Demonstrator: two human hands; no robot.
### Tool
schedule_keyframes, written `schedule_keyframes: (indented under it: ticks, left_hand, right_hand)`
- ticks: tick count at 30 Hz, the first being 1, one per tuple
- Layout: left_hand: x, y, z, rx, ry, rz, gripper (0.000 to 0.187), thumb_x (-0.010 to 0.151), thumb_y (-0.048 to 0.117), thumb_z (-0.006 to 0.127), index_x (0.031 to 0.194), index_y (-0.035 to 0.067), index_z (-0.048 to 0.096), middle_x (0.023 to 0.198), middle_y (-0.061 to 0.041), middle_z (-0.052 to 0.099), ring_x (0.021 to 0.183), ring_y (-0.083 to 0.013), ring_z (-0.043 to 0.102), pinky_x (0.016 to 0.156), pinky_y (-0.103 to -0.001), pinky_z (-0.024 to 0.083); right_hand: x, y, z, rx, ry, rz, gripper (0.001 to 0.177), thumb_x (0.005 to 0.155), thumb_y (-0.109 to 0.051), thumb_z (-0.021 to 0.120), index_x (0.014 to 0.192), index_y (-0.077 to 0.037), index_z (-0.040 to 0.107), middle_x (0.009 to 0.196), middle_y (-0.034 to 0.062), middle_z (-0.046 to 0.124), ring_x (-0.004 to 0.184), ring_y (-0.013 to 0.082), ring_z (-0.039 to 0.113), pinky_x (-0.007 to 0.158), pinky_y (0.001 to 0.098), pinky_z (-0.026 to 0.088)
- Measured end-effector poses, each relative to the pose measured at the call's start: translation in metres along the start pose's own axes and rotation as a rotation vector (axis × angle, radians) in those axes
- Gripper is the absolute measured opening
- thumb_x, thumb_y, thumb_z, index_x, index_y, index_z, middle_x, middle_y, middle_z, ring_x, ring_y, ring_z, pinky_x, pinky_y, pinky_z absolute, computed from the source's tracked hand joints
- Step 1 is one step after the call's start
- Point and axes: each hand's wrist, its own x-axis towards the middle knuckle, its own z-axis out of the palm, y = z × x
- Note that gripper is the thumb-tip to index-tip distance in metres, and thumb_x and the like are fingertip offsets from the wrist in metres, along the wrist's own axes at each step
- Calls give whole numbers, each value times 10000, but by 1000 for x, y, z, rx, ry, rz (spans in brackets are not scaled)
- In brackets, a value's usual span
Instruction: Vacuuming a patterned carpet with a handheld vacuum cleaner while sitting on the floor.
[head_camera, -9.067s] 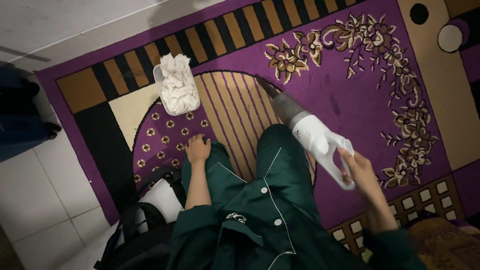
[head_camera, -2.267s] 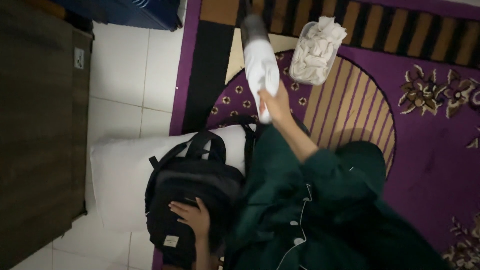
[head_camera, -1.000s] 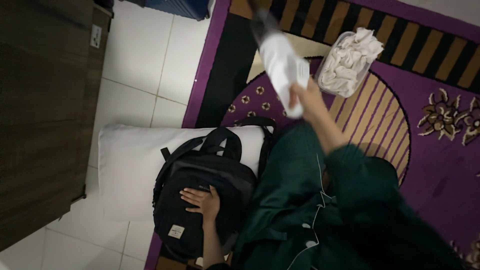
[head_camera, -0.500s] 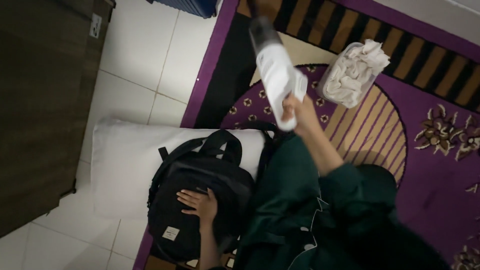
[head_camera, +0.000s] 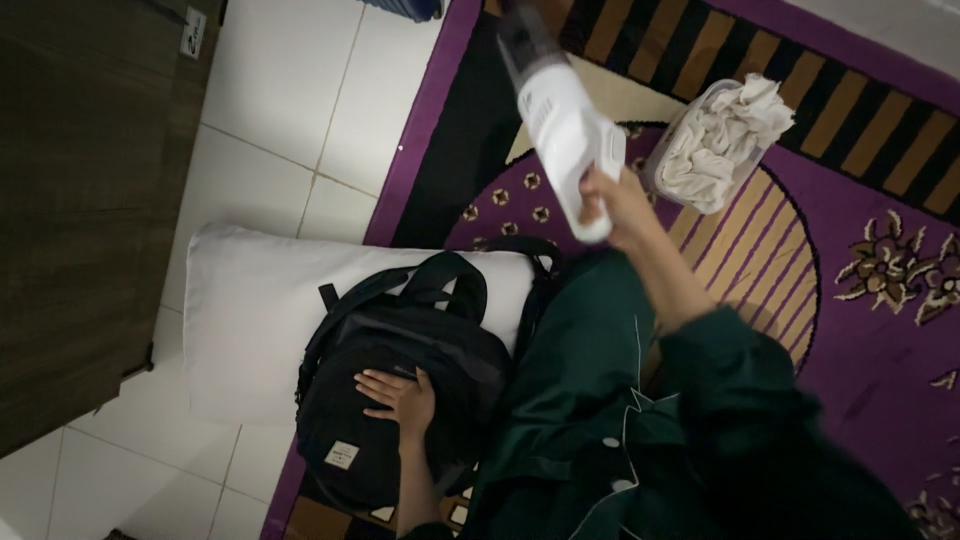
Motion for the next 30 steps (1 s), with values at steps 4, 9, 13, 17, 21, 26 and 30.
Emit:
schedule_keyframes:
  ticks: [4,9,13,17,21,26,30]
  left_hand:
    - [0,6,-4,-60,-10,41,1181,976,596,456,1445,-41,-421,1562,-227,-480,1466,-411,-426,1121,-702,-216]
    - [-4,9,-11,-64,-41,36,1170,977,597,450,1452,-18,-426,1563,-207,-494,1473,-397,-428,1137,-684,-217]
    - [-2,8,-7,-66,-27,21,1171,980,587,455,1454,-19,-429,1564,-200,-491,1476,-393,-424,1137,-686,-216]
    - [3,2,1,-8,-47,-7,1175,976,602,456,1460,-14,-419,1551,-213,-500,1465,-402,-433,1132,-686,-218]
    - [0,2,0,-42,13,37,1158,986,618,440,1485,-21,-387,1576,-206,-474,1478,-396,-412,1137,-692,-211]
    - [1,1,3,-43,20,58,1151,987,628,432,1501,-27,-362,1585,-212,-455,1476,-412,-409,1131,-699,-204]
    - [0,2,2,-57,33,56,1167,976,634,438,1500,-34,-363,1589,-213,-446,1478,-409,-404,1129,-704,-205]
  right_hand:
    - [-38,18,-1,-88,0,61,134,867,2,575,962,-54,498,625,4,480,450,104,453,400,293,409]
    - [-61,28,6,-53,-124,74,106,881,25,605,898,6,503,615,46,472,456,147,469,435,318,423]
    - [-84,23,12,-118,-52,142,117,834,29,591,909,-26,521,619,35,493,444,131,448,428,316,418]
    - [-97,33,0,-171,-96,158,139,824,40,605,914,-9,511,624,49,508,451,139,467,426,319,423]
    - [-111,43,-5,-238,-148,135,121,828,42,603,920,48,526,626,76,529,448,156,495,421,323,436]
    - [-142,55,3,-405,-131,190,369,773,35,597,1140,25,557,633,59,583,422,143,519,383,303,430]
    - [-154,66,-11,-366,-210,214,392,808,22,611,1187,81,528,657,62,591,434,134,515,395,297,435]
